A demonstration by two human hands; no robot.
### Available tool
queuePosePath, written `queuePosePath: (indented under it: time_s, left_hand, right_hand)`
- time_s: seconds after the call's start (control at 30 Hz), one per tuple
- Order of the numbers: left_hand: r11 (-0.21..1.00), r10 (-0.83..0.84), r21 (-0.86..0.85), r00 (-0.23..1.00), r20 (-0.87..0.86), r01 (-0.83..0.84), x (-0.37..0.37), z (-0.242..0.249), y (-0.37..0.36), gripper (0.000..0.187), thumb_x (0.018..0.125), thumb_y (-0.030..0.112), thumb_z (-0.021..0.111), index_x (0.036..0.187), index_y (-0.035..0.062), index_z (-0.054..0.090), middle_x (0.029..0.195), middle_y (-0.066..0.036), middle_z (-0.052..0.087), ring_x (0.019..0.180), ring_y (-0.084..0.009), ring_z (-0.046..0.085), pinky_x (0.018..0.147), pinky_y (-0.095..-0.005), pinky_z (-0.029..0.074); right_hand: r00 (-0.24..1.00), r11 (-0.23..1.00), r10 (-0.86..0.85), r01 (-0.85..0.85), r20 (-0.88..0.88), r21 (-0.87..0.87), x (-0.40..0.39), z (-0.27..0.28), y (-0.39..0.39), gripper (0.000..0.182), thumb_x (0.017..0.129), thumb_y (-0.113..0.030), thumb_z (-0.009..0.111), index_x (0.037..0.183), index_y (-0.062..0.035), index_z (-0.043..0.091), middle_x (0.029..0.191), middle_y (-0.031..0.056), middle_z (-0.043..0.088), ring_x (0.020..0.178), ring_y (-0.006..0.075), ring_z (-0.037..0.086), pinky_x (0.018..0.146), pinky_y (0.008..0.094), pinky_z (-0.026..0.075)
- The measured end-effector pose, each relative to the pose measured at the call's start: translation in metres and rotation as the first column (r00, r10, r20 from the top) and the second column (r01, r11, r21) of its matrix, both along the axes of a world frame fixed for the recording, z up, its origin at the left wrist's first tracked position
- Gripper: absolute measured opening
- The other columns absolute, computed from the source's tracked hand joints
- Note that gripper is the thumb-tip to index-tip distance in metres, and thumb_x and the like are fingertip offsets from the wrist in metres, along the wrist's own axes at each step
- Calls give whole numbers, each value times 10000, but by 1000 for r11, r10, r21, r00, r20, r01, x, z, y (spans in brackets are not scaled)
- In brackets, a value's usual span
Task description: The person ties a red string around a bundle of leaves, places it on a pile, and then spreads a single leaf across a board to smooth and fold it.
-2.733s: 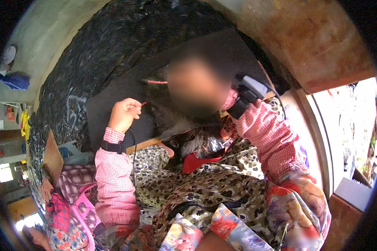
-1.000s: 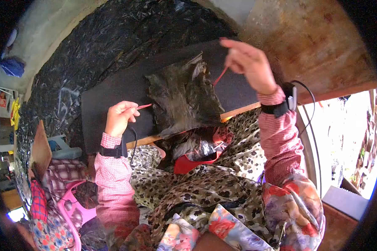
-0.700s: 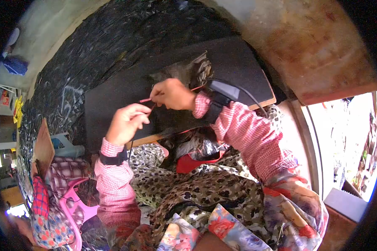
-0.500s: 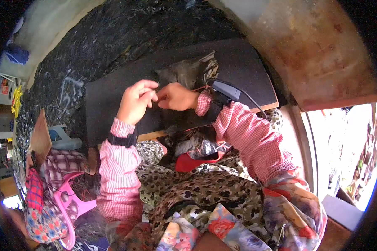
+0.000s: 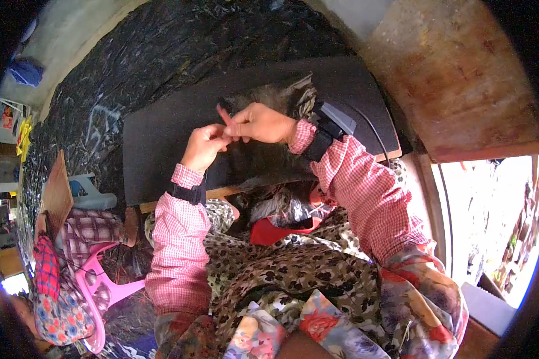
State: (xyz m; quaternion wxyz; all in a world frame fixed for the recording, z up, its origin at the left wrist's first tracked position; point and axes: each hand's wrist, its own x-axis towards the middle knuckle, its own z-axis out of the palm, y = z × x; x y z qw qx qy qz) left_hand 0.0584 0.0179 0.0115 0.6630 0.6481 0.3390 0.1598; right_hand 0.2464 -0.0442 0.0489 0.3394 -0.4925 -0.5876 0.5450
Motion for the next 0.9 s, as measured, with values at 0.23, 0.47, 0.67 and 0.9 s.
queuePosePath:
  time_s: [0.23, 0.47, 0.67, 0.9]
  left_hand:
    - [996, 60, -56, 988, -140, -69, -7, 7, -4, 191, 873, 171, 588, 973, 21, 654, 821, -8, 645, 683, -73, 558, 646, -207, 442]
    - [909, 226, -349, 973, -49, -229, 1, -1, -8, 223, 897, 242, 552, 958, 55, 657, 813, -14, 645, 661, -94, 582, 619, -240, 473]
    - [920, 370, -47, 903, -217, -389, 12, -9, -12, 218, 861, 194, 579, 819, 2, 672, 695, -64, 651, 577, -136, 594, 565, -276, 475]
    - [718, 466, 687, 809, -358, -110, 9, -41, -4, 201, 757, 197, 636, 795, 3, 676, 756, -220, 630, 705, -414, 607, 693, -439, 491]
  right_hand:
    - [844, 827, -344, 66, 411, 558, -21, -23, -11, 122, 763, -132, 637, 844, -43, 615, 727, 165, 639, 712, 336, 634, 591, 414, 494]
    - [727, 682, -511, 18, 459, 731, -23, -27, -20, 130, 756, -102, 674, 858, -76, 596, 803, 69, 621, 661, 270, 632, 544, 356, 508]
    - [771, 634, -493, 0, 403, 774, -14, -27, -31, 104, 735, -70, 682, 826, -74, 631, 882, 53, 584, 678, 236, 622, 571, 336, 522]
    - [728, 727, -511, 82, 457, 682, 12, -28, -56, 96, 740, -66, 684, 815, -50, 626, 883, 79, 578, 755, 266, 616, 631, 341, 518]
